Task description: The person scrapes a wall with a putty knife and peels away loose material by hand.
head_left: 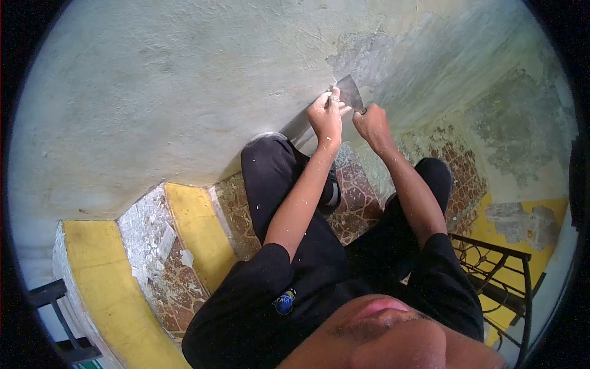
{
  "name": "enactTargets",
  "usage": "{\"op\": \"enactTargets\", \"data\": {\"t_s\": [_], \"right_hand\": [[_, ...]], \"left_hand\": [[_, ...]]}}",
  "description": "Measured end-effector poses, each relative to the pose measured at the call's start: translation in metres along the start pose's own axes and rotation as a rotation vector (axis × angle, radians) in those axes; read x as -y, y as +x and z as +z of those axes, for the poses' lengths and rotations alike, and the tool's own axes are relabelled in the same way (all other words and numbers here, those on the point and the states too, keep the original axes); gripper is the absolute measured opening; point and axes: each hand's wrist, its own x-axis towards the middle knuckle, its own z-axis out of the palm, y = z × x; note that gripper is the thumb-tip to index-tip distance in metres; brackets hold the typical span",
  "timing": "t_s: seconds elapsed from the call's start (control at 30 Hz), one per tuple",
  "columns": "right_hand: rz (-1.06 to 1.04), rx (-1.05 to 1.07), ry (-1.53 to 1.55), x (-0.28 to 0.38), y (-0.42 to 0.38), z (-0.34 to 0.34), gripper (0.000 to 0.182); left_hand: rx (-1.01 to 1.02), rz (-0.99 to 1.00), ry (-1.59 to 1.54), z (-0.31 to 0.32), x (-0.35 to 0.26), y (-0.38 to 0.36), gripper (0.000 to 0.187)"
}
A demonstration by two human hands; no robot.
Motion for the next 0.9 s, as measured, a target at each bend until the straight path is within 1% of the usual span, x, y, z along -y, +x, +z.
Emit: {"op": "enactTargets", "data": {"t_s": [0.1,0.13,0.17,0.2,0.27,0.3,0.33,0.37,0.4,0.43,0.5,0.53,0.6,0.63,0.7,0.73,0.8,0.83,0.9], "right_hand": [[-0.022,0.029,-0.032,0.000,0.003,-0.001,0.039],[-0.055,0.000,-0.044,0.002,0.001,-0.007,0.037],[-0.084,-0.026,-0.054,0.003,-0.003,-0.011,0.035],[-0.079,-0.019,-0.057,-0.001,-0.003,-0.015,0.035],[-0.039,-0.012,-0.119,-0.014,0.003,-0.025,0.035],[-0.037,-0.011,-0.117,-0.022,0.007,-0.029,0.035],[-0.005,-0.022,-0.178,-0.032,0.012,-0.034,0.035],[0.025,-0.035,-0.241,-0.036,0.015,-0.037,0.035],[0.024,-0.041,-0.242,-0.036,0.013,-0.041,0.035],[0.006,-0.069,-0.246,-0.037,0.009,-0.044,0.035],[-0.011,-0.100,-0.252,-0.037,0.005,-0.048,0.036],[-0.019,-0.092,-0.287,-0.036,0.003,-0.047,0.035],[-0.023,-0.081,-0.314,-0.038,0.003,-0.043,0.034],[-0.027,-0.080,-0.306,-0.041,0.006,-0.039,0.033],[-0.033,-0.080,-0.295,-0.043,0.009,-0.032,0.033],[-0.047,-0.064,-0.287,-0.042,0.009,-0.027,0.032],[-0.061,-0.047,-0.280,-0.041,0.008,-0.017,0.032],[-0.068,-0.048,-0.266,-0.041,0.007,-0.011,0.031],[-0.073,-0.050,-0.253,-0.038,0.004,-0.004,0.030]], "left_hand": [[0.012,0.013,-0.037,0.000,-0.001,0.000,0.039],[0.001,-0.003,-0.074,0.001,-0.002,-0.004,0.038],[0.040,-0.011,-0.051,-0.002,-0.002,-0.004,0.036],[0.035,-0.018,-0.049,-0.002,0.001,-0.005,0.036],[0.141,-0.154,0.095,-0.003,0.003,-0.005,0.033],[0.257,-0.279,0.223,-0.007,0.003,-0.004,0.035],[0.259,-0.278,0.224,-0.013,0.018,0.000,0.035],[0.312,-0.227,0.496,-0.023,0.046,0.007,0.036],[0.362,-0.169,0.767,-0.029,0.067,0.013,0.038],[0.365,-0.165,0.763,-0.031,0.079,0.015,0.038],[0.269,-0.159,0.745,-0.030,0.095,0.016,0.039],[0.272,-0.159,0.745,-0.024,0.079,0.011,0.039],[0.315,-0.381,0.275,-0.017,0.044,0.000,0.045],[0.318,-0.382,0.281,-0.016,0.037,-0.002,0.045],[0.288,-0.425,-0.078,-0.012,0.024,-0.006,0.046],[0.287,-0.424,-0.076,-0.010,0.019,-0.008,0.046],[0.162,-0.389,-0.129,-0.008,0.016,-0.010,0.044],[0.161,-0.391,-0.127,-0.010,0.020,-0.008,0.044],[0.076,-0.347,-0.196,-0.013,0.025,-0.002,0.043]]}}
